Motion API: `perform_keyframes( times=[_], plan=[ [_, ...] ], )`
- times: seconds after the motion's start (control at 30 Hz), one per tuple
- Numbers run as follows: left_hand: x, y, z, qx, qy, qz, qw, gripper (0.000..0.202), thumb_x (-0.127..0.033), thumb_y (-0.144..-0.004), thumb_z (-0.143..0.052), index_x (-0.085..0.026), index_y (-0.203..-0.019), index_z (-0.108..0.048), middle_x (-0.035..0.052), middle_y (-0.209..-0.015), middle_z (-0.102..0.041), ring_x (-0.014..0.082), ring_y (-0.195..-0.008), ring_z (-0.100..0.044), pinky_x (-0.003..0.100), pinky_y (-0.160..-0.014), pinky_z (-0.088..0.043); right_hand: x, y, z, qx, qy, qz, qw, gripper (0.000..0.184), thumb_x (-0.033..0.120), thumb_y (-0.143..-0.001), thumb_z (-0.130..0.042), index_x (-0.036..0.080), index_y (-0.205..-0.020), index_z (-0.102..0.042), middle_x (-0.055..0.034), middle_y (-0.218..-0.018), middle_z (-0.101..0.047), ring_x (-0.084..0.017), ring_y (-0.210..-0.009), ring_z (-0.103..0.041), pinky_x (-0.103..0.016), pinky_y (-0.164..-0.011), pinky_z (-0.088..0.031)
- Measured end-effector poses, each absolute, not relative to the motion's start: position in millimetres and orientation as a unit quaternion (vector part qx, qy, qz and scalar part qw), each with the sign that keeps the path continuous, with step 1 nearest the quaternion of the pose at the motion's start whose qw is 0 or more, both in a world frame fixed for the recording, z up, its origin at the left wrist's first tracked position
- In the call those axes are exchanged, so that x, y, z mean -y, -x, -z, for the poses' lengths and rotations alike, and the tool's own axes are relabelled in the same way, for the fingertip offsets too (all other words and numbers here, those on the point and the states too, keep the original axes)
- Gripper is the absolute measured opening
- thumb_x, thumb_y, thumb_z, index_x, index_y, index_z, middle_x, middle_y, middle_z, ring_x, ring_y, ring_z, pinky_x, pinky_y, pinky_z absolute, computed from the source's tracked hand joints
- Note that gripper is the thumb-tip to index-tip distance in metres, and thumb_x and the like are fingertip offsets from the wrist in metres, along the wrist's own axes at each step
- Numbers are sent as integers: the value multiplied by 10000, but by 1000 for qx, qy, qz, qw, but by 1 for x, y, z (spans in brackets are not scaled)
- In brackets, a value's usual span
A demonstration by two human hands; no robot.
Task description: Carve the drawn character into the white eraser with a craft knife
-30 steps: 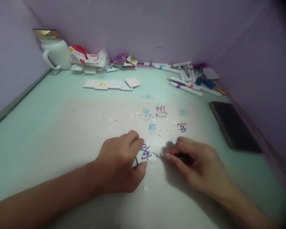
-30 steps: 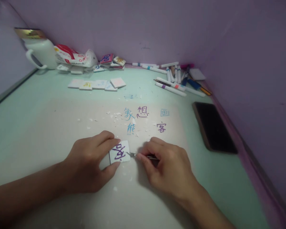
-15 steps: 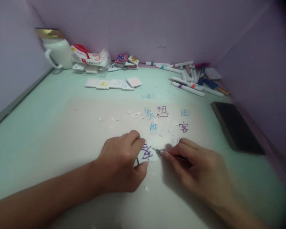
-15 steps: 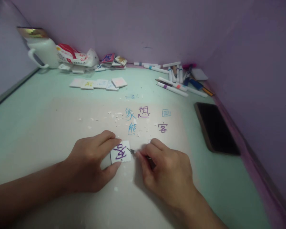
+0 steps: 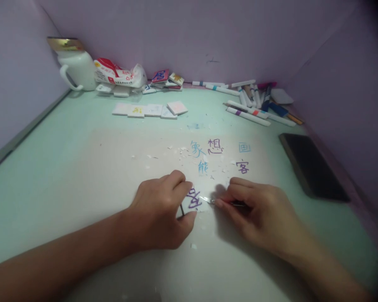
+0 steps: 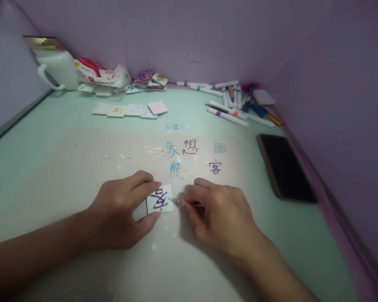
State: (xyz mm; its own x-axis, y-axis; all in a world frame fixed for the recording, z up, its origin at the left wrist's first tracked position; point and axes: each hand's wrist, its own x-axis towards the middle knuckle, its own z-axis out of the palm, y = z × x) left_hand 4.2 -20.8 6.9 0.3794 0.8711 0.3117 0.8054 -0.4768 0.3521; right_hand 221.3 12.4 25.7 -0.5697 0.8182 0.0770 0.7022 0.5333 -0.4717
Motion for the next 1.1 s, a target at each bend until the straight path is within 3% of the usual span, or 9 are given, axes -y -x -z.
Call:
perform_keyframes(
  times=[0.23,0.67,1.1],
  plan=[
    [18,-2,-7,-495,-837,-224,72,292,-270,-743,-549,-131,-987,-627,85,-937,-639,213,-689,-637,306,-482,-446,-16,-221,-32,891,414,-135,127,200,246,-815,-557,217,-618,-534,52,-568,-501,-94,-434,-407,-266,-457,-189],
    [10,5,-9,-456,-861,-202,94,310,-301,-764,-545,-151,-1025,-618,69,-969,-634,197,-718,-635,298,-526,-458,-25,-224,-33,902,371,-195,109,132,200,-803,-567,206,-677,-605,48,-595,-490,-85,-475,-408,-262,-496,-218],
    [-8,14,-21,-386,-907,-117,125,359,-286,-785,-539,-173,-1122,-588,72,-1062,-610,192,-802,-621,293,-605,-478,-22,-225,-34,920,340,-159,109,131,186,-805,-534,194,-703,-616,43,-591,-484,-85,-451,-379,-289,-492,-165]
  ],
)
